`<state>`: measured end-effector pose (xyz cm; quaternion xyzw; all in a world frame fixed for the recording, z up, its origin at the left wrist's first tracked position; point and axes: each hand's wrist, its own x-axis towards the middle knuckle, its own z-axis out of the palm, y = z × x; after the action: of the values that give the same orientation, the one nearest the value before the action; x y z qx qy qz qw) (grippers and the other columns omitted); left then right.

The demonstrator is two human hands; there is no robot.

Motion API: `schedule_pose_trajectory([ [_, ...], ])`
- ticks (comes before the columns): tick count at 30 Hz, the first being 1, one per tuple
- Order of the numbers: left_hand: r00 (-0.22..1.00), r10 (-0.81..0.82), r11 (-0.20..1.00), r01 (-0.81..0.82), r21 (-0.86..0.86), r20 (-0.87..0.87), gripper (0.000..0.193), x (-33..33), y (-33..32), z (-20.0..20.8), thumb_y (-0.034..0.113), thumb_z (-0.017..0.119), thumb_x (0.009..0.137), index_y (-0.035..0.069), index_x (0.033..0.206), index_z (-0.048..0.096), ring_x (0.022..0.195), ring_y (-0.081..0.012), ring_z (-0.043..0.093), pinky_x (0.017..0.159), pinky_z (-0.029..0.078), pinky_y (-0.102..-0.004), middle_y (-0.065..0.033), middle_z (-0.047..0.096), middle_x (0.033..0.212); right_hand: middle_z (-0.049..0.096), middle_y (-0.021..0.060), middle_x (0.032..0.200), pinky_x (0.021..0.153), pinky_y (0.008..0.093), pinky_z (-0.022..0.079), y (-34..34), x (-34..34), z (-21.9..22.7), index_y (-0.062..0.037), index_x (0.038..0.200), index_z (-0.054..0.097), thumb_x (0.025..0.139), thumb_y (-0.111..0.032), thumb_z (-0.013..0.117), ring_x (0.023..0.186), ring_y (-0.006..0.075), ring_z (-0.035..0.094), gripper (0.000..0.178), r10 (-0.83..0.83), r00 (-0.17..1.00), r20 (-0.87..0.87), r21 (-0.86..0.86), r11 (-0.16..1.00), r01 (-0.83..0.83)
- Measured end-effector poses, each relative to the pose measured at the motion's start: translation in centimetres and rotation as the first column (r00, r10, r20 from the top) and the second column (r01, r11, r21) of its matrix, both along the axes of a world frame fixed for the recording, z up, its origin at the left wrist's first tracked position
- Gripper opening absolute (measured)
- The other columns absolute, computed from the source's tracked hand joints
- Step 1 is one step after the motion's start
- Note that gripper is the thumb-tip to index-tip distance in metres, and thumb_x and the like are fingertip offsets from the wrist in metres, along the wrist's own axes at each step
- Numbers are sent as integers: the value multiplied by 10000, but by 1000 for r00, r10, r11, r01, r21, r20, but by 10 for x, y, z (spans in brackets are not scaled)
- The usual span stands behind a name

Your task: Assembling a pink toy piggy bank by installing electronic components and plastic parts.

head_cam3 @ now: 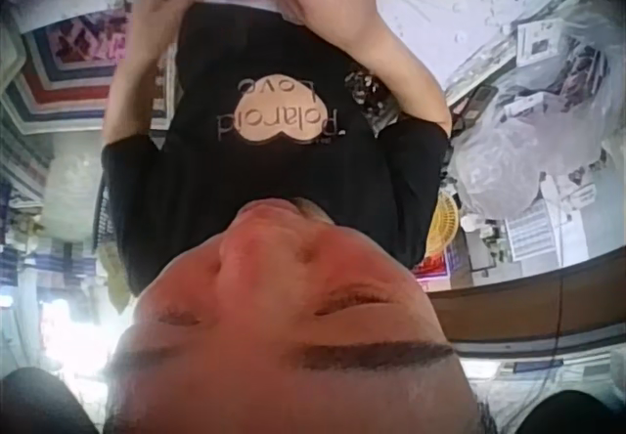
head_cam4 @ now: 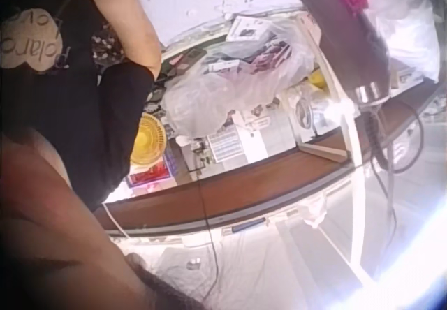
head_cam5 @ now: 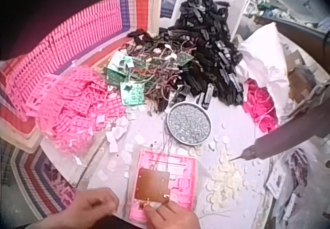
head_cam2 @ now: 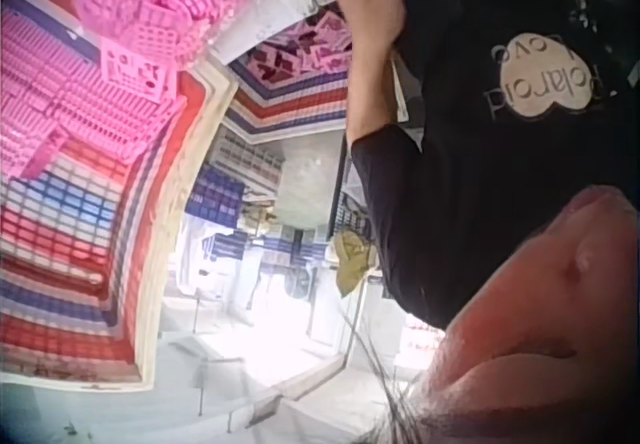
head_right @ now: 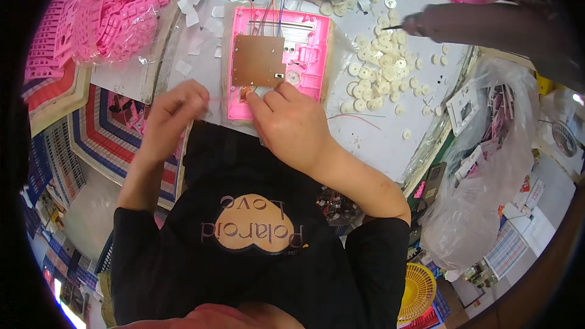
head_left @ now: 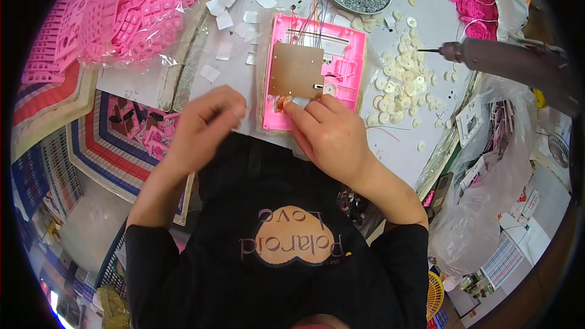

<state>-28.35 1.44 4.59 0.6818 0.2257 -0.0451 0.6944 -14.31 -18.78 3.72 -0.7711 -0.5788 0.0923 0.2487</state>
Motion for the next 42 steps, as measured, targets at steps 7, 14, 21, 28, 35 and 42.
schedule_pose_trajectory([
  [7,971,114,992,-98,-85,209,199,28,6,-13,153,548,999,-15,922,622,734,-45,456,671,366,-212,5,563,899,571,39,820,627,344,497,0,-7,-3,-62,1222,644,790,-161,732,759,235,576,452,-16,994,111,-29,999,20],
  [14,957,122,982,-76,-175,264,190,35,-8,-14,121,548,994,-40,959,643,743,-42,489,664,385,-209,-26,596,998,569,40,937,724,334,509,1,8,14,-84,1308,591,807,-246,723,868,236,566,543,188,982,14,-202,962,-182],
  [21,967,-3,999,11,-32,255,109,36,-12,-4,84,603,945,-20,932,633,732,-83,553,653,444,-246,-26,636,951,595,57,884,701,352,521,-13,20,14,-22,1190,639,800,-180,721,844,255,570,429,196,980,-22,-114,974,-198],
  [28,851,-439,818,245,521,289,136,51,-45,11,19,682,798,30,883,577,754,-253,609,664,484,-340,-102,599,887,660,96,973,665,342,521,-27,17,26,-40,1160,670,734,-68,779,819,268,630,441,-107,940,-322,317,924,214],
  [35,775,-581,694,311,649,249,185,58,-51,11,-6,689,761,33,898,570,808,-307,612,684,494,-366,-119,600,913,670,105,895,627,306,521,-40,26,21,-51,1190,652,817,-93,738,709,223,638,385,-253,663,-704,52,913,404],
  [42,900,-391,824,251,509,190,187,77,-41,13,13,693,732,44,878,581,824,-266,606,707,490,-375,-76,594,928,674,63,817,614,284,520,-49,13,18,-37,1003,683,822,-44,737,690,152,649,189,-173,742,-648,-6,975,222],
])
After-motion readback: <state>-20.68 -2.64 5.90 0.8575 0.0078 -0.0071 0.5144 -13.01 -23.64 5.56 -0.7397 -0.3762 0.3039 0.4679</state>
